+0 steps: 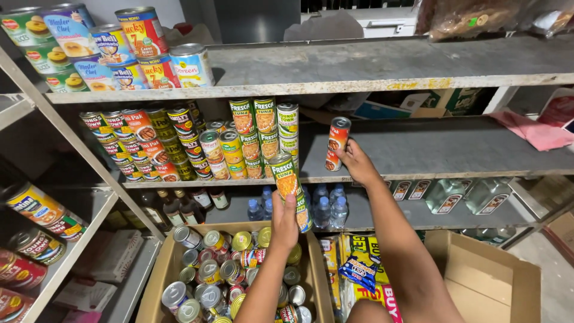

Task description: Stocking and organizing canned food products on metal shelves from a cardboard box.

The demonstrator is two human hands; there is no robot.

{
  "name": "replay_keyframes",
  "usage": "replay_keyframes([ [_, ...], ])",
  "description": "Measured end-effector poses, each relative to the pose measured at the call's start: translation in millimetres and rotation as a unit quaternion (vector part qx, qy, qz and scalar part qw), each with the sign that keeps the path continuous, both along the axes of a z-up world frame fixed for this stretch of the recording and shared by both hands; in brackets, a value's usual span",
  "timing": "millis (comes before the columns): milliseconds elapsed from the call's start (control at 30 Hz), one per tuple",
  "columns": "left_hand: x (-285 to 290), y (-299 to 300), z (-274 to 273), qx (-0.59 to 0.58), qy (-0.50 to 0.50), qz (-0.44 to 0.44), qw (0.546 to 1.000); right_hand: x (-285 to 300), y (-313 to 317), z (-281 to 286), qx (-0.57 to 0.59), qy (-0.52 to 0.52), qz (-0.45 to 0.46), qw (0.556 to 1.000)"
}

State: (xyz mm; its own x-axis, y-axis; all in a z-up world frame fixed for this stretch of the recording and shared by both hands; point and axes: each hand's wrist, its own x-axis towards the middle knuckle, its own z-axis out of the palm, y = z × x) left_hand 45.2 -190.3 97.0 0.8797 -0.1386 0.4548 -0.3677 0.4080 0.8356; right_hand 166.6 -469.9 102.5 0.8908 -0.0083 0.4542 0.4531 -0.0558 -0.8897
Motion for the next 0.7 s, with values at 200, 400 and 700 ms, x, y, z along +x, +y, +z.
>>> replay_keyframes([
  [200,11,-5,-7,0.013,0.016,-0.007,1.000,-53,37,1,-0.019,0.022,-0.214,0.976],
  [400,19,-22,9,0.098,-0.049,0.020,0.994,-118,132,18,0.129,0.083,-0.052,0.987],
  [700,33,-26,7,0.138,-0.098,0.058,0.984,-136,157,40,0.058,0.016,-0.060,0.996],
])
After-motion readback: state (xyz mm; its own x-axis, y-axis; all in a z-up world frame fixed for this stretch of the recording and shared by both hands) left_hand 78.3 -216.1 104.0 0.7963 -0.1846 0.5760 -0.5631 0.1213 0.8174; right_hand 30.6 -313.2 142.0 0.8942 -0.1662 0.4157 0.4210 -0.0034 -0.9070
